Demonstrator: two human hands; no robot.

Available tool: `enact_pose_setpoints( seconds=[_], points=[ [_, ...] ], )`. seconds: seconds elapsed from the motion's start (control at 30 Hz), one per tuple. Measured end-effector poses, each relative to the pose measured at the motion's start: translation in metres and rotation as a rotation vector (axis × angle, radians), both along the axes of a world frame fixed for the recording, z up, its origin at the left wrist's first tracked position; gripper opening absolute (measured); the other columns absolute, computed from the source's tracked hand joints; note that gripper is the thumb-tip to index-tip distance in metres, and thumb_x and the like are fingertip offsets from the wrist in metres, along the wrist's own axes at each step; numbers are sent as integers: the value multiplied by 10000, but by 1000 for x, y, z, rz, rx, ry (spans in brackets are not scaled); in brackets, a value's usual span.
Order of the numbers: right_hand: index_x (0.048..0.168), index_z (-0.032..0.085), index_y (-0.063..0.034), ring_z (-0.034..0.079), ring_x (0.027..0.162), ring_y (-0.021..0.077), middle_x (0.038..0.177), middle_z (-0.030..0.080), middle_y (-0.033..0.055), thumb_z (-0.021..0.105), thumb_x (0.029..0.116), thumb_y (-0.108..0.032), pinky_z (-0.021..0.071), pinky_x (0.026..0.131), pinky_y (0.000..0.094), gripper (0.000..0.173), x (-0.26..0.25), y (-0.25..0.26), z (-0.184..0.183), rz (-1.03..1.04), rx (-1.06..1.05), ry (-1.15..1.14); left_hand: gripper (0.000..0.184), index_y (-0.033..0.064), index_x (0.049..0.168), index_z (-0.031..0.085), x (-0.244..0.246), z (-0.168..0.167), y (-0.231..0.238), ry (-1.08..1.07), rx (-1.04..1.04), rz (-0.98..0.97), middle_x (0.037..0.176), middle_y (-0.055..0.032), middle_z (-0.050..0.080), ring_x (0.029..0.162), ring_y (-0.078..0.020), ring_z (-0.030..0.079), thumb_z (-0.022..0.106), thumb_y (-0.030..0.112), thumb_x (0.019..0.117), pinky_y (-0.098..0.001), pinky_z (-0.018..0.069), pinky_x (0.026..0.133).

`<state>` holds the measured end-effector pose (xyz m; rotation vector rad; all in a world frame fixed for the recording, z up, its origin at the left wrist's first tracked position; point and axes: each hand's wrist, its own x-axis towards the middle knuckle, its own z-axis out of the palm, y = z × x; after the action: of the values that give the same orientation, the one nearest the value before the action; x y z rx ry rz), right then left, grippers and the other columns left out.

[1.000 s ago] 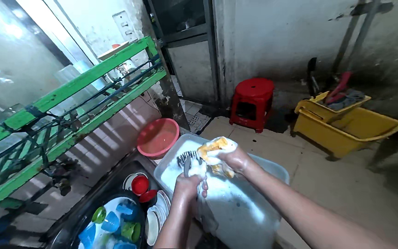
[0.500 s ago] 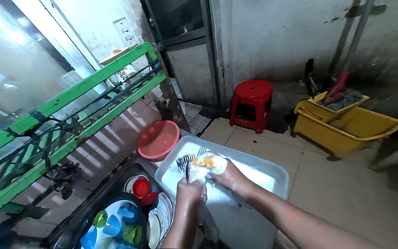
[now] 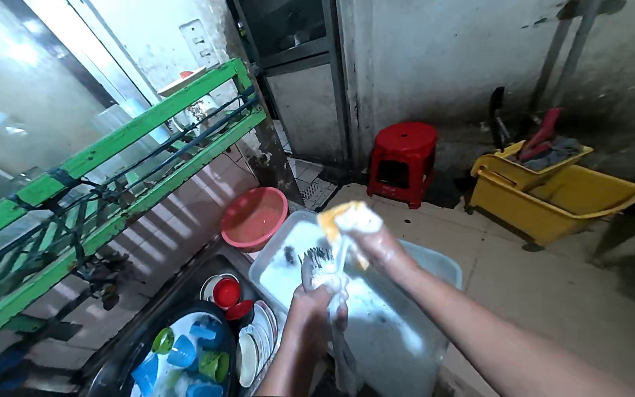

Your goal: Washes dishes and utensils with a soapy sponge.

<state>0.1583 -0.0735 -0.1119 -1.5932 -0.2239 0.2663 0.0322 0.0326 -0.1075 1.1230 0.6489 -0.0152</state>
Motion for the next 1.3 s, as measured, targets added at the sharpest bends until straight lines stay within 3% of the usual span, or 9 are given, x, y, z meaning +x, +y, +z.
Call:
enact_pose_setpoints(
  seconds=[0.17,0.33,0.43,0.53,0.77,0.93,1.07,1.2,1.3],
  points=[
    [1395,478,-106,646,790,135,1008,648,72,550,1064,-233,573,686,342,362,-8,3,9,-207,346,192,107,-7,1018,494,16,-1,-13,48,-11,108,568,-34,487,402,-81,482,481,81,1078,-194,440,384],
    [1302,591,19,671,903,249,1042,686,178,674,991,-175,554,834,459,376,-27,-3,-3,-6,-88,22,57,-20,1065,460,17,-2,-7,54,24,155,615,-70,552,427,-98,536,460,-57,1021,-201,449,383],
    [1278,608,-3,668,932,256,1064,681,177,575,1050,-202,551,845,468,304,3,-27,0,111,-202,-24,248,-103,1219,524,12,-10,3,-80,-28,234,931,-205,715,765,-264,738,493,-124,974,-376,633,647],
    [1275,610,60,637,1080,355,1170,649,268,596,1038,-216,491,979,530,364,-3,-31,10,469,-540,67,277,-68,1198,544,16,-11,0,-166,-60,303,1022,-180,665,892,-248,683,534,-150,934,-391,600,782],
    [1366,577,-38,606,1170,399,1249,627,264,671,993,-346,448,1004,605,492,-17,-32,-3,982,-917,51,213,-68,1161,538,19,-9,17,-223,-187,317,820,-177,658,704,-285,682,459,-123,971,-444,613,681],
    [1188,666,-18,654,965,196,1111,674,129,728,932,-58,540,876,374,266,-14,-44,58,593,-474,-160,148,-3,1074,516,22,25,19,-14,31,64,650,-58,533,497,-143,555,492,-106,970,-280,537,483],
    [1056,746,-39,633,1131,206,1265,652,124,809,831,-37,516,1003,375,233,-10,-31,67,579,-281,-559,75,45,1002,559,20,30,-2,120,122,-345,655,-5,557,504,-93,550,537,-27,1003,-232,501,479],
    [1073,746,-39,707,921,226,1020,740,113,795,836,-10,573,879,451,244,6,-32,49,322,-288,-518,175,-28,1151,628,17,21,-5,-49,44,-152,820,-65,635,596,-130,612,500,45,1056,-275,572,566],
    [1149,681,-6,689,869,213,999,717,127,766,871,6,578,810,424,292,6,-29,31,138,-136,-251,130,-71,1029,632,17,16,-9,-139,147,77,684,-66,602,559,-136,603,505,-48,1015,-267,552,541]
  ],
)
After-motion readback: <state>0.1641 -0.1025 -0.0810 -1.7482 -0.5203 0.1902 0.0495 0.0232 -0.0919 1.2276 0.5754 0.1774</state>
